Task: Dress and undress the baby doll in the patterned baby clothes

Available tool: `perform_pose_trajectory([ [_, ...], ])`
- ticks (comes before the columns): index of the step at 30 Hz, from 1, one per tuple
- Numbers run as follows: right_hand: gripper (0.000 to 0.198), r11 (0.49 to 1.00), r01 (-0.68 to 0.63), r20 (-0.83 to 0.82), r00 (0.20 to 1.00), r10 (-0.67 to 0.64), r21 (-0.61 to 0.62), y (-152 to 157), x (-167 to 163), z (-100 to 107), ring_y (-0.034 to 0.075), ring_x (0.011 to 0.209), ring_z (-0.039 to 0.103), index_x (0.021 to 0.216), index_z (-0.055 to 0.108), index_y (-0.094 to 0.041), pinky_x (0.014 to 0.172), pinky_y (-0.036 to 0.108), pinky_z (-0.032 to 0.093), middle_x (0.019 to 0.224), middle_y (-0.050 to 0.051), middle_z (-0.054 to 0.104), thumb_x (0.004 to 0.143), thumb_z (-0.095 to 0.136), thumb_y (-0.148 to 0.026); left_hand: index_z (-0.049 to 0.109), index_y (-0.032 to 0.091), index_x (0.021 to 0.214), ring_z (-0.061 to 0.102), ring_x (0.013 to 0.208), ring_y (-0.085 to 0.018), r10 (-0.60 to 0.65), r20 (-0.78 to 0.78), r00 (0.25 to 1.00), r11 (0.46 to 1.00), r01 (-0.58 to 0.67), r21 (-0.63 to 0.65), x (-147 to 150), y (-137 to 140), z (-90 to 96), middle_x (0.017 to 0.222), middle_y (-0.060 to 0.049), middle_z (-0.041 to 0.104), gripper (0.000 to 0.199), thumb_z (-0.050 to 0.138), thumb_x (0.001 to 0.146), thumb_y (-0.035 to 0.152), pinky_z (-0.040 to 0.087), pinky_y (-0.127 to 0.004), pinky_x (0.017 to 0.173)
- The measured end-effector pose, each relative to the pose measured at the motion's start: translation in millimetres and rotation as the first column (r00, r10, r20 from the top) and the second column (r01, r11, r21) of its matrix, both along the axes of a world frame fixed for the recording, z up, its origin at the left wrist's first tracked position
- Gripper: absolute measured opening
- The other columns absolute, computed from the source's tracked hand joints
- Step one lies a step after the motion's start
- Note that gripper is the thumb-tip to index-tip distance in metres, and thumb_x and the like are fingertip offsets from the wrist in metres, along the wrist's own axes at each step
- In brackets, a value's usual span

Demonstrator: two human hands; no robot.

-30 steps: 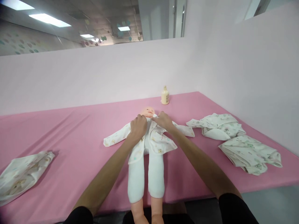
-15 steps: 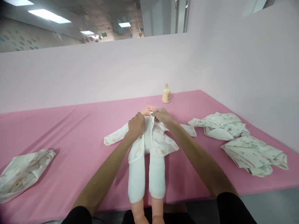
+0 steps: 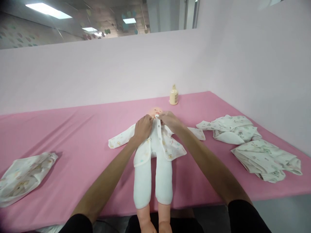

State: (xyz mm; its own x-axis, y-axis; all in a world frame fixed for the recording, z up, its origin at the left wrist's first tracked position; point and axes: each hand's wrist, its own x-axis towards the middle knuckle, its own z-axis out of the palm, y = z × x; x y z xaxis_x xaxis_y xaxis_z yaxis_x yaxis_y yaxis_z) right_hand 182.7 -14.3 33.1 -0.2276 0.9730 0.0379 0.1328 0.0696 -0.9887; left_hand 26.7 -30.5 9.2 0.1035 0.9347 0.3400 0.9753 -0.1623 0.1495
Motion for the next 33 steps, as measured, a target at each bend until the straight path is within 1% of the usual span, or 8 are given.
perform_pose_trajectory([
  [3,0.03,0.999,-0.045,-0.035,0.998,0.044,-0.029,-2.9,-5.2,0.1,0.012,0.062,0.052,0.059,0.05,-0.017,0.057,0.023,0.041,0.058,0.001,0.053,0.081,0.069,-0.026,0.054,0.017,0.103,0.065,0.098,-0.024,-0.025,-0.053,0.998,0.999,0.027,0.038,-0.4,2.3,-3.9,0.104,-0.01,0.067,0.038,0.021,0.106,0.035,0.043,-0.033,0.074],
  [9,0.023,0.999,-0.018,-0.045,0.999,0.017,-0.033,-4.8,-9.7,0.0,0.012,0.063,0.054,0.061,0.053,-0.016,0.059,0.023,0.042,0.063,0.002,0.058,0.081,0.063,-0.02,0.054,0.016,0.106,0.063,0.098,-0.025,-0.077,-0.087,0.993,0.993,0.084,0.083,-1.9,2.8,-7.5,0.103,-0.011,0.066,0.032,0.026,0.105,0.031,0.044,-0.034,0.077],
  [13,0.02,1.0,-0.001,-0.091,0.996,-0.001,-0.02,-4.3,-9.0,0.0,0.012,0.063,0.053,0.063,0.056,-0.016,0.06,0.024,0.043,0.066,0.001,0.058,0.083,0.059,-0.019,0.054,0.016,0.107,0.063,0.1,-0.025,-0.088,-0.07,0.994,0.992,0.093,0.079,-1.6,0.9,-5.2,0.102,-0.011,0.066,0.031,0.027,0.105,0.031,0.044,-0.034,0.078],
  [18,0.023,1.0,-0.015,-0.093,0.996,0.013,-0.017,-4.4,-10.0,-2.1,0.012,0.063,0.052,0.061,0.052,-0.017,0.06,0.023,0.043,0.065,0.001,0.057,0.081,0.061,-0.021,0.054,0.016,0.109,0.061,0.102,-0.025,-0.109,-0.059,0.992,0.992,0.112,0.06,-1.4,1.8,-5.3,0.107,-0.01,0.066,0.028,0.03,0.104,0.029,0.044,-0.034,0.082],
  [23,0.024,1.0,-0.015,-0.051,0.999,0.015,0.009,-6.6,-11.9,-1.4,0.011,0.062,0.049,0.061,0.052,-0.017,0.058,0.023,0.04,0.063,0.0,0.054,0.079,0.066,-0.024,0.054,0.016,0.109,0.062,0.102,-0.025,-0.103,-0.04,0.994,0.992,0.106,0.065,-1.4,2.3,-6.6,0.107,-0.01,0.066,0.023,0.035,0.102,0.027,0.043,-0.034,0.079],
  [27,0.023,0.999,-0.025,-0.036,0.999,0.026,0.022,-6.8,-11.3,-1.7,0.011,0.062,0.048,0.061,0.054,-0.017,0.057,0.023,0.039,0.062,-0.001,0.053,0.08,0.065,-0.025,0.054,0.016,0.106,0.064,0.099,-0.025,-0.084,0.008,0.996,0.996,0.083,0.043,-0.9,0.9,-4.2,0.106,-0.01,0.067,0.027,0.031,0.104,0.03,0.042,-0.033,0.074],
  [33,0.02,0.999,-0.027,-0.001,1.0,0.027,0.041,-4.5,-10.1,-4.7,0.013,0.063,0.049,0.065,0.059,-0.017,0.057,0.024,0.038,0.06,0.0,0.055,0.08,0.066,-0.028,0.054,0.017,0.105,0.064,0.1,-0.024,-0.075,0.069,0.995,0.997,0.074,0.021,0.0,1.3,-2.4,0.108,-0.01,0.067,0.028,0.03,0.105,0.031,0.041,-0.033,0.074],
])
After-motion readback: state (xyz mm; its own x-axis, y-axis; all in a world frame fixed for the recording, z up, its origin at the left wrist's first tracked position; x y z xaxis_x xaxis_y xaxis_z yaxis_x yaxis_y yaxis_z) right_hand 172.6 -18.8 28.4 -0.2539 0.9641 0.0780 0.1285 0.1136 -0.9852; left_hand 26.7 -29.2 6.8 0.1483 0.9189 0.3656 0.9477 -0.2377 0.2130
